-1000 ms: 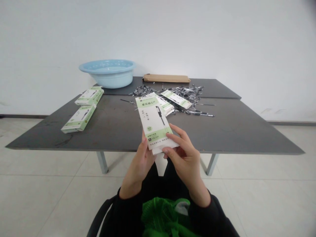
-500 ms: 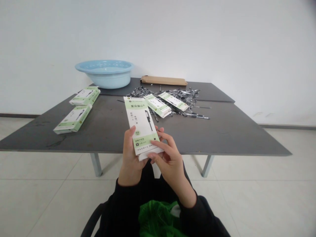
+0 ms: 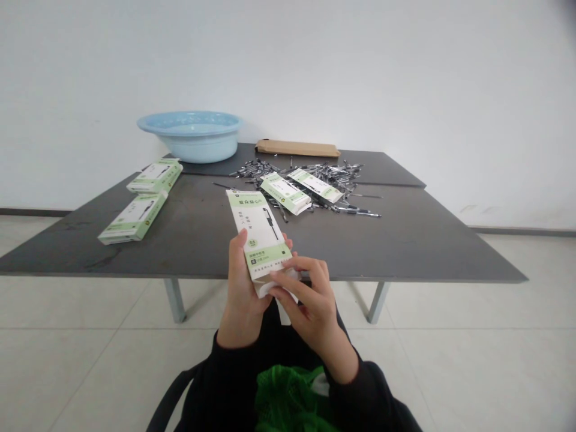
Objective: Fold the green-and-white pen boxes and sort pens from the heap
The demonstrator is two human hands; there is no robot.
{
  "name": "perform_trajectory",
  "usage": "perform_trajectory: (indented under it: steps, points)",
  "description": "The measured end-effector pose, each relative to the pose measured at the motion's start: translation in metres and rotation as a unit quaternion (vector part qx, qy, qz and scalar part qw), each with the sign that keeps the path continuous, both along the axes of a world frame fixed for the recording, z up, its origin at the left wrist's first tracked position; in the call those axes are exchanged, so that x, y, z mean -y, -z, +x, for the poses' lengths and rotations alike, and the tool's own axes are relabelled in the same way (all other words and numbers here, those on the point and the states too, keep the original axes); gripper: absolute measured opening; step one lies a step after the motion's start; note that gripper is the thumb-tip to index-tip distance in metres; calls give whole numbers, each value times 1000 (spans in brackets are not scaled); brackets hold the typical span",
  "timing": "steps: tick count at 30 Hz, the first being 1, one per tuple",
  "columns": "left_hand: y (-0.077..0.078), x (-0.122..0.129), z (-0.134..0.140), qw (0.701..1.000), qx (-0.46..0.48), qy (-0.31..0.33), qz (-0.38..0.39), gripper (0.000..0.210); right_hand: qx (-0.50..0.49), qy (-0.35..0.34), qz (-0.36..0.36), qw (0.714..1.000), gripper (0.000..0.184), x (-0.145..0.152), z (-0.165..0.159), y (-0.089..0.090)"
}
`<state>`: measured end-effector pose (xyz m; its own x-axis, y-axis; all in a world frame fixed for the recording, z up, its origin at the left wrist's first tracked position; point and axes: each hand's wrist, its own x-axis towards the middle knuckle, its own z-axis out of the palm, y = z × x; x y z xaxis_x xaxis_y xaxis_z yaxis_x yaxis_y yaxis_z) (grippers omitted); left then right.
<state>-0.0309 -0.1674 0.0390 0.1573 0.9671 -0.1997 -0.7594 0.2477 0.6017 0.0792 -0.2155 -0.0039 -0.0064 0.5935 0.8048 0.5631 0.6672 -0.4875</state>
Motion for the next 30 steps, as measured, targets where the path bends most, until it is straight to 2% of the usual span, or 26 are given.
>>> perform_trajectory:
  steps: [5, 11, 16, 20, 27, 30]
  points:
    - [0, 2, 4, 999, 35, -1, -19, 48, -52, 30, 24, 998, 28, 1, -5, 1]
    - [1, 4, 5, 997, 54, 4, -51, 54, -20, 36, 23, 999, 27, 2, -7, 3]
    - [0, 5, 7, 997, 60, -13, -50, 51, -27, 38, 43, 998, 37, 1, -11, 5]
    - [2, 6, 7, 996, 70, -15, -51, 46, -34, 50, 53, 997, 36, 1, -13, 4]
    - [5, 7, 1, 998, 55, 17, -33, 50, -9, -10, 39, 999, 40, -2, -7, 3]
    - [6, 6, 1, 998, 64, 10, -23, 47, 11, -38, 33, 999, 38, -5, -2, 1]
